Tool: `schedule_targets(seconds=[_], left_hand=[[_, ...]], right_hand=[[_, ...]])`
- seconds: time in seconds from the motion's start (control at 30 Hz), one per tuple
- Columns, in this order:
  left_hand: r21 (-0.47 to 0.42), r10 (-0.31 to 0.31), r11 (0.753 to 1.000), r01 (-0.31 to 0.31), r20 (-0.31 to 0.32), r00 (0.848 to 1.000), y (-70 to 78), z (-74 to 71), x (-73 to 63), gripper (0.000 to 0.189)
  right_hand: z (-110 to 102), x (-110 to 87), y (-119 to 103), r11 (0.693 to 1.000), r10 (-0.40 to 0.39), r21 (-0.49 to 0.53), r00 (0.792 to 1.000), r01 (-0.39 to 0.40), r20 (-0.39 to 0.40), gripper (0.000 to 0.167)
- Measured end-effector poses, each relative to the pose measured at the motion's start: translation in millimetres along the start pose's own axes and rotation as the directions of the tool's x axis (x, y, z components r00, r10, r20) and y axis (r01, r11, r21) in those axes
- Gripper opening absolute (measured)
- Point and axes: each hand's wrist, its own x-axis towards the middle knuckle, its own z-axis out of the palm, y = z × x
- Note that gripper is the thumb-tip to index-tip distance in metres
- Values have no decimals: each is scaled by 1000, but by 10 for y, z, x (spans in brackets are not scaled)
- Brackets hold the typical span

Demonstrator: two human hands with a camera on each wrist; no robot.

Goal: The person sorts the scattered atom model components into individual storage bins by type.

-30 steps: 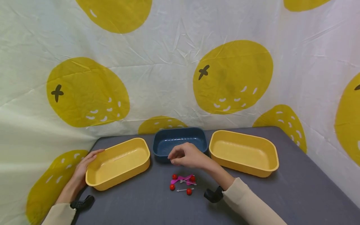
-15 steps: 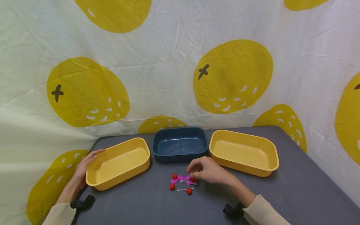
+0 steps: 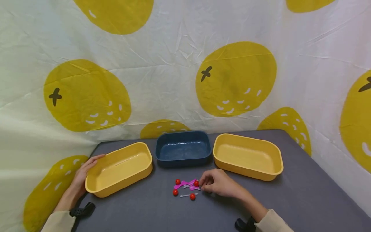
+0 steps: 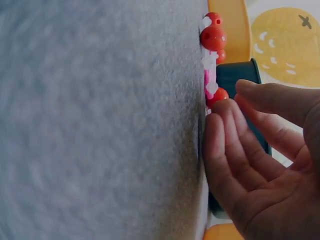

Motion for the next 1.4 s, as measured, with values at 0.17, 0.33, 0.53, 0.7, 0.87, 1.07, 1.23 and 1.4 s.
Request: schedule_targets(seconds=[0.17, 0.33, 0.53, 0.7, 0.87, 1.07, 1.23, 1.4], left_hand=[[-6, -11, 1000, 11, 0, 1000, -11, -32, -16, 55], [9, -26, 1000, 26, -6, 1000, -7, -55, -4, 56], [37, -33, 999, 33, -6, 999, 33, -28, 25, 57], [44, -41, 998, 41, -10, 999, 41, -29, 26, 57], [33, -50, 998, 50, -11, 999, 14, -48, 9, 58], [23, -50, 998, 50, -10, 999, 0, -45, 7, 58], [27, -48, 998, 49, -11, 999, 7, -31, 14, 57], [37, -46, 998, 47, -13, 999, 13, -21, 22, 58]], right_hand=[[33, 19, 17, 1000, 17, -17, 1000, -17, -5, 7], [88, 34, 16, 999, 22, -49, 999, -24, -49, 9], [156, 15, 15, 994, 39, -98, 993, -50, -109, 10], [188, 27, 23, 989, 62, -128, 988, -80, -144, 12], [213, 34, 31, 987, 54, -141, 984, -78, -167, 10], [216, 35, 33, 986, 59, -146, 983, -85, -174, 7], [205, 31, 34, 985, 63, -146, 983, -89, -172, 6], [201, 30, 34, 985, 62, -149, 982, -89, -178, 7]])
